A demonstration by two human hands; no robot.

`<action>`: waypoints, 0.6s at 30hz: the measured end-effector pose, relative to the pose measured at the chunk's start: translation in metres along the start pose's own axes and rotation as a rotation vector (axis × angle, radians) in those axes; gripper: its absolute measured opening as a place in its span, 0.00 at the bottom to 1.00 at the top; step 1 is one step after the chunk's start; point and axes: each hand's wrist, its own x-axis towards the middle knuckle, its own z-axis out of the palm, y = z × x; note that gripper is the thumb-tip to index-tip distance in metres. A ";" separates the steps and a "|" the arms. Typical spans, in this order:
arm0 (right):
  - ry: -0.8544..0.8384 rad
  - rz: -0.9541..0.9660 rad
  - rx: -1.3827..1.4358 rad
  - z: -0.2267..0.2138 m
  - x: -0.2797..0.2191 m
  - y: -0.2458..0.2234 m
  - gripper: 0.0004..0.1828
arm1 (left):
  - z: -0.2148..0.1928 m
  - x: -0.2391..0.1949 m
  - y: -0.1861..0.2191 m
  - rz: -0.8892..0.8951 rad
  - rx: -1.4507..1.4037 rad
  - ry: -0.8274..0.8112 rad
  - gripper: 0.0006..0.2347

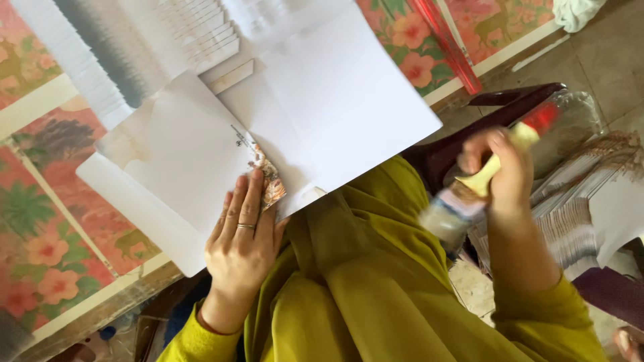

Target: The person applies glue to the spine of a stack of paper using a brush. They then fold the paper over to adhere the pages together. This process is repeated for multiple sheets.

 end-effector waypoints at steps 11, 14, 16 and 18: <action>-0.947 0.058 -0.557 0.165 0.002 -0.116 0.17 | 0.012 0.000 0.004 -0.025 0.053 0.098 0.13; -0.933 -0.205 -0.924 0.203 -0.014 -0.129 0.25 | 0.028 -0.018 0.002 -0.037 -0.001 0.133 0.10; -0.935 -0.227 -0.970 0.202 -0.020 -0.108 0.27 | 0.007 -0.009 -0.011 -0.110 -0.133 0.210 0.10; -0.918 -0.244 -1.022 0.202 -0.022 -0.101 0.30 | -0.013 -0.004 -0.022 -0.166 -0.279 0.296 0.11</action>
